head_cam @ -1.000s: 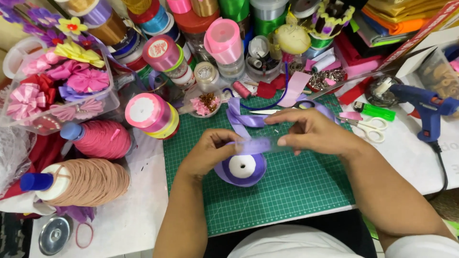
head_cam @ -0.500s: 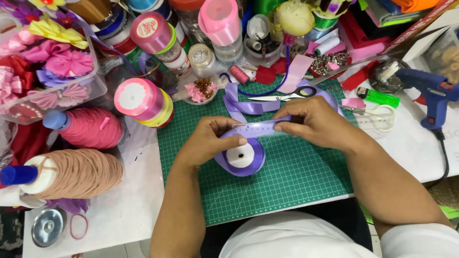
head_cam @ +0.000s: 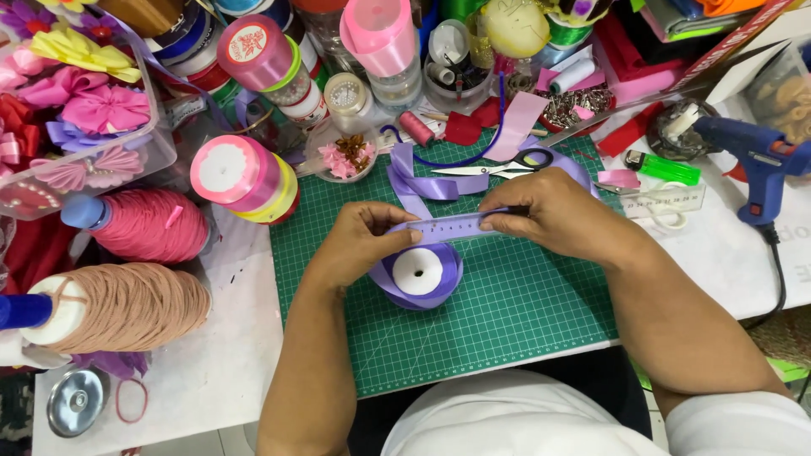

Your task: Measuring, cutting, and folding purple ribbon to create a decorative bow on a craft table.

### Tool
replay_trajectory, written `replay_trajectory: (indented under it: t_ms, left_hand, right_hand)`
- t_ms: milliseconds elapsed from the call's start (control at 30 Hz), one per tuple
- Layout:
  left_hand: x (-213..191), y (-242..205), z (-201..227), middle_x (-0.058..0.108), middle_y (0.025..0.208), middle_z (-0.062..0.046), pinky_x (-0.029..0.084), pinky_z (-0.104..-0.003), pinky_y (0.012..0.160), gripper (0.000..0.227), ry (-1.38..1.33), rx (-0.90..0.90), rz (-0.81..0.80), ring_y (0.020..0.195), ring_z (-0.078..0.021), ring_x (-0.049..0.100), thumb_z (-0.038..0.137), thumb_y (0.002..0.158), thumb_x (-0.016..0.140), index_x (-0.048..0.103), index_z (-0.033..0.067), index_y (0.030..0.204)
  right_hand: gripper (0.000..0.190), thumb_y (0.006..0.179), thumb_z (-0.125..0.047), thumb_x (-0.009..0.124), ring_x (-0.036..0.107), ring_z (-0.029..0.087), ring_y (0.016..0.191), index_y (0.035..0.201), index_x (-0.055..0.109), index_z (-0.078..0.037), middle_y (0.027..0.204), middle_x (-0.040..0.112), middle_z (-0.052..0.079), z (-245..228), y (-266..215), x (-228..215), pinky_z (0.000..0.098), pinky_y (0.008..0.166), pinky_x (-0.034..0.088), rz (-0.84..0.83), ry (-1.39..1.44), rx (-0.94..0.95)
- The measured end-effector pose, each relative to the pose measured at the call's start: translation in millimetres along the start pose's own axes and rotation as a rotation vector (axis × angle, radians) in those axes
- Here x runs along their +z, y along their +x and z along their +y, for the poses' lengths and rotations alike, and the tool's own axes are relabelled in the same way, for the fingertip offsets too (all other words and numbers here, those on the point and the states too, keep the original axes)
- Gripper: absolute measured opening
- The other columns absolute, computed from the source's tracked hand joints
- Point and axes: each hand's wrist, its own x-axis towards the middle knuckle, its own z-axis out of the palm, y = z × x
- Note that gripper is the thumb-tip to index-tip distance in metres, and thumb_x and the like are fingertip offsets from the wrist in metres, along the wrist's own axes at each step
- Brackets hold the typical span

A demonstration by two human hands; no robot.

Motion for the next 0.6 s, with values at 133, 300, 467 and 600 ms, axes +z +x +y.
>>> replay_trajectory:
  t_ms: [133,300,467,600]
  left_hand:
    - [-2.6,0.8,-4.6,0.071,0.070,-0.013,0.054,-0.024,0.061,0.025,0.030,0.003,-0.006,0.066,-0.0132,0.062,0.001,0.072,0.083,0.079,-0.0050,0.095]
    - [-3.7,-1.4,0.2,0.071,0.072,-0.014,0.053,-0.025,0.063,0.023,0.033,-0.037,0.003,0.068,-0.0148,0.061,0.000,0.073,0.081,0.078,-0.0048,0.096]
    - [-6.3,-3.1,4.6,0.071,0.072,-0.013,0.053,-0.025,0.062,0.023,0.054,-0.041,0.022,0.068,-0.0139,0.060,0.000,0.073,0.081,0.079,-0.0041,0.096]
    - [-6.5,-3.7,5.4,0.071,0.071,-0.014,0.052,-0.026,0.062,0.023,0.075,-0.031,0.018,0.068,-0.0144,0.060,-0.001,0.073,0.081,0.079,-0.0037,0.095]
  right_hand:
    - [0.011,0.084,-0.007,0.078,0.075,0.035,0.068,0.094,0.081,-0.005,0.077,0.077,0.019,-1.3,-0.7,-0.9,0.0421,0.061,0.056,0.000,-0.019,0.005]
    - [0.019,0.073,-0.006,0.084,0.070,0.025,0.061,0.091,0.081,-0.005,0.068,0.077,0.014,5.4,-1.6,-9.7,0.0379,0.060,0.053,-0.116,-0.038,0.126]
    - [0.017,0.072,-0.004,0.084,0.068,0.022,0.062,0.089,0.082,-0.005,0.067,0.078,0.012,8.4,-1.1,-16.9,0.0364,0.061,0.053,-0.134,-0.033,0.217]
    - [0.011,0.073,-0.003,0.083,0.068,0.020,0.060,0.084,0.083,-0.006,0.064,0.079,0.010,10.7,0.0,-20.2,0.0329,0.061,0.053,-0.152,-0.038,0.262]
